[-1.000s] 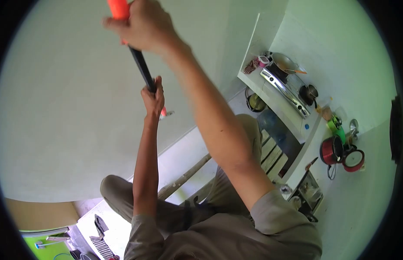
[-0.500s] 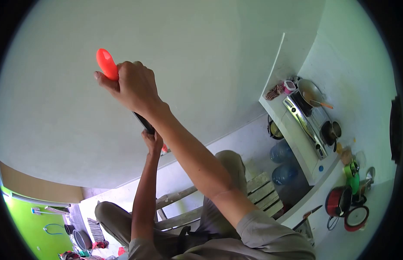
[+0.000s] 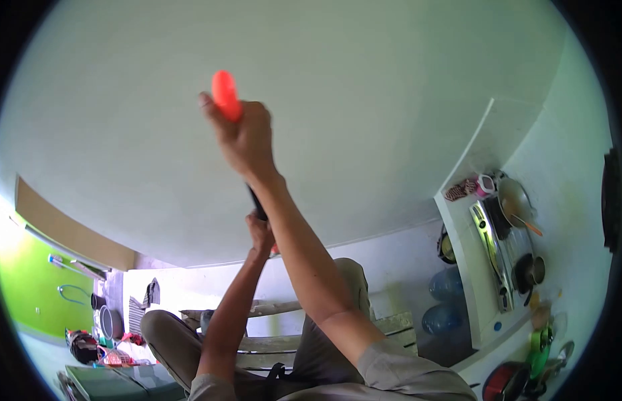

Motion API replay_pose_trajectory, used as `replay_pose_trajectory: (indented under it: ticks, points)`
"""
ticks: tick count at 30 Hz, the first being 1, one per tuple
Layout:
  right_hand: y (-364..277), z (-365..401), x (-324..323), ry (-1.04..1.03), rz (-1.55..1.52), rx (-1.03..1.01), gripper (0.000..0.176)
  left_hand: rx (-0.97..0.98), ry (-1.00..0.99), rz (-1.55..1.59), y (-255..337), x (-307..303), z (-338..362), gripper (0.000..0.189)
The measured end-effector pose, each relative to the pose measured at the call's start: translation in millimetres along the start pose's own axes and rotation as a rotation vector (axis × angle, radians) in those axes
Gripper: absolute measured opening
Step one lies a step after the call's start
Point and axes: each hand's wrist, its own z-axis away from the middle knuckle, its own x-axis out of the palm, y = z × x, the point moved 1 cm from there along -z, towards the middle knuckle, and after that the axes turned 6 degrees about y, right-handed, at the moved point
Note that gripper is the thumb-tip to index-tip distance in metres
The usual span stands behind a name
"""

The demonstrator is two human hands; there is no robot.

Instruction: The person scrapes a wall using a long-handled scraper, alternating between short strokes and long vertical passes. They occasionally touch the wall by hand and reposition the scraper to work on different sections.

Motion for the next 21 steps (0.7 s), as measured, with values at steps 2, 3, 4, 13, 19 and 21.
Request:
replay_pose_trajectory:
  ticks: [2, 3, 4, 13, 19, 21]
  points:
    - [4, -6, -8, 0.092, -0.089, 0.1, 0.065, -0.074, -0.046, 0.079, -6, 15, 3, 0.028]
    - [9, -10, -12, 0.142, -0.105, 0.086, 0.065, -0.115, -0.081, 0.1, -4, 28, 7, 0.027]
    - [14, -14, -17, 0.186, -0.118, 0.075, 0.065, -0.119, -0.107, 0.066, 1, 40, 11, 0.028]
    - [-25, -30, -141, 0.47, -0.115, 0.156, 0.042, 0.352, -0.361, -0.698, 58, 171, 74, 0.036]
    - [-76, -19, -181, 0.6, -0.179, -0.042, 0.043, 0.633, -0.484, -0.533, 68, 218, 53, 0.033]
    - [-95, -11, -167, 0.603, -0.176, -0.118, 0.043, 0.691, -0.427, -0.507, 88, 226, 37, 0.036]
